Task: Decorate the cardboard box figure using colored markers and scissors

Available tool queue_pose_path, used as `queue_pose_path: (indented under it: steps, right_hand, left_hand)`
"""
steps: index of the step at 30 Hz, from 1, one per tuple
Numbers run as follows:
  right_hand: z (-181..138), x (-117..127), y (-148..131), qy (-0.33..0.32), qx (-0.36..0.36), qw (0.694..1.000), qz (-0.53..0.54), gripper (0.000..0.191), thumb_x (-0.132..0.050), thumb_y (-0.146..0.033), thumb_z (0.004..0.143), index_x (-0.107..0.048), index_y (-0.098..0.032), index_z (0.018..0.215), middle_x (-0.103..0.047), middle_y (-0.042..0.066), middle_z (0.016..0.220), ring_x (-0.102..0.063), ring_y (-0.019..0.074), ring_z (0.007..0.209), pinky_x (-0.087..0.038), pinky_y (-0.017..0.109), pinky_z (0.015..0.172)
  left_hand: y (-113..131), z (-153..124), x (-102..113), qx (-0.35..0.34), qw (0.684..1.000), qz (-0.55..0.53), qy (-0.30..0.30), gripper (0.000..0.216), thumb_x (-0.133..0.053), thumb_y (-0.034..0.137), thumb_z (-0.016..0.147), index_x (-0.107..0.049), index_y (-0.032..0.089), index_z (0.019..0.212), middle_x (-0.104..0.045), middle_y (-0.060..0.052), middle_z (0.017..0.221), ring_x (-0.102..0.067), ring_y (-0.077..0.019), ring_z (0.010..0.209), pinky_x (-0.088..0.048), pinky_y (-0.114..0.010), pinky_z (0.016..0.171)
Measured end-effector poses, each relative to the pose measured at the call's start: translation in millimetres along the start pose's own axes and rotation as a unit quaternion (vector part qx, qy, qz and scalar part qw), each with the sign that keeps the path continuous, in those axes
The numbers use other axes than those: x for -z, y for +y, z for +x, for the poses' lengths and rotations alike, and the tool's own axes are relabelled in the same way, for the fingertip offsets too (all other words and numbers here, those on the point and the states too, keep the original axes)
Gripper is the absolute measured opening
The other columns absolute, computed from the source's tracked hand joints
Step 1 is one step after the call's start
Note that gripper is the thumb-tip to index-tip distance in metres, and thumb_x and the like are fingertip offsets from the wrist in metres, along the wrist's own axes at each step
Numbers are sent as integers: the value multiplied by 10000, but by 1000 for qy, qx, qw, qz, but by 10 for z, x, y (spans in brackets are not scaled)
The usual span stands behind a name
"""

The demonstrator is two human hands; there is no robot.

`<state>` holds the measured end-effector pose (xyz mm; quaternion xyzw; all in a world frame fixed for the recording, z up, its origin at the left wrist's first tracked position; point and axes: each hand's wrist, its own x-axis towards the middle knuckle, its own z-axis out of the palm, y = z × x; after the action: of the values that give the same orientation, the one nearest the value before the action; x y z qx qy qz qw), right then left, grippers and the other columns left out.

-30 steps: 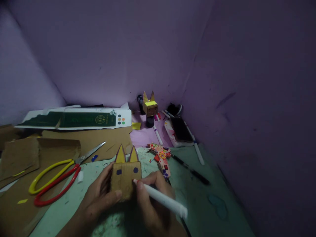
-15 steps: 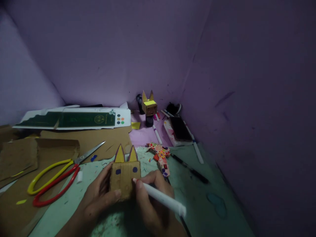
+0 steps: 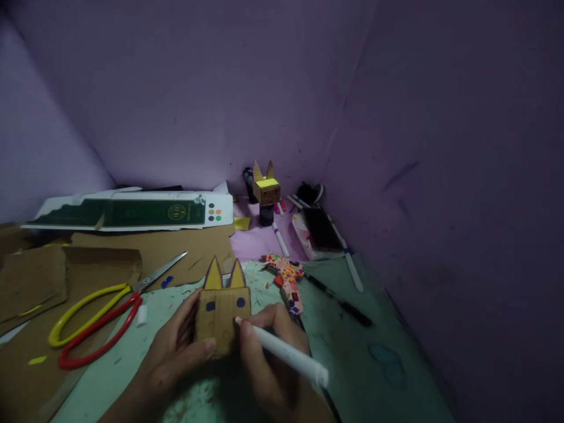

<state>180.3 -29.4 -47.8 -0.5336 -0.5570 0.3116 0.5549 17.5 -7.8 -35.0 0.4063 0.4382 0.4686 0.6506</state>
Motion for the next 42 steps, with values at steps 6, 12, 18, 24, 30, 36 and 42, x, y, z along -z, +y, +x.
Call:
queue_pose_path:
  steps: [6, 12, 18, 24, 30, 36, 42]
  right_hand:
    - [0, 1, -4, 18, -5, 1000, -20, 225, -569, -376, 934, -538, -244, 754, -519, -60, 539, -484, 134, 484, -337, 267, 500]
    - [0, -11, -79, 41, -13, 998, -50, 259, -562, -412, 918, -532, -245, 721, -529, -57, 509, -498, 136, 458, -333, 269, 487]
    - [-12, -14, -74, 56, -24, 997, -48, 293, -579, -453, 894, -527, -244, 696, -562, -47, 538, -509, 140, 488, -331, 274, 511]
    - [-8, -20, -9, 26, -4, 1000, -8, 257, -574, -388, 916, -517, -244, 710, -510, -65, 521, -472, 125, 467, -330, 261, 489]
    - [6, -57, 2, 53, -4, 999, -1, 251, -600, -395, 901, -530, -236, 720, -548, -60, 530, -478, 117, 467, -330, 253, 482]
    - [2, -68, -14, 90, -3, 994, 66, 230, -662, -372, 869, -571, -232, 710, -571, -53, 556, -476, 121, 496, -320, 258, 496]
    - [67, 12, -22, 144, -55, 970, 190, 263, -696, -402, 853, -558, -227, 713, -496, -68, 575, -350, 95, 471, -214, 243, 453]
  left_hand:
    - [-10, -3, 3, 5, 1000, -3, 11, 883, -794, 371, 662, -396, 175, 1426, -581, -133, 1423, -486, -369, 1342, -429, -458, 1096]
    - [-25, 5, 6, -4, 1000, 3, 10, 909, -796, 386, 654, -383, 165, 1433, -574, -147, 1428, -489, -380, 1336, -422, -473, 1099]
    - [-47, 8, 18, 3, 1000, -4, 7, 908, -791, 385, 659, -359, 172, 1429, -536, -161, 1460, -455, -389, 1359, -390, -505, 1114]
    - [-45, 15, 30, -2, 1000, 7, -8, 905, -779, 390, 680, -333, 174, 1438, -539, -157, 1451, -472, -382, 1338, -378, -515, 1112]
    - [-8, 2, 10, 8, 1000, 9, -7, 903, -780, 381, 682, -327, 170, 1434, -530, -145, 1461, -467, -360, 1351, -396, -468, 1115]
    - [-13, 14, 12, 2, 1000, -2, -6, 899, -779, 375, 672, -346, 155, 1429, -530, -158, 1463, -475, -368, 1344, -401, -463, 1114]
    - [7, 26, 10, 6, 1000, -21, -4, 919, -799, 359, 638, -386, 155, 1434, -587, -129, 1422, -496, -361, 1337, -477, -402, 1050]
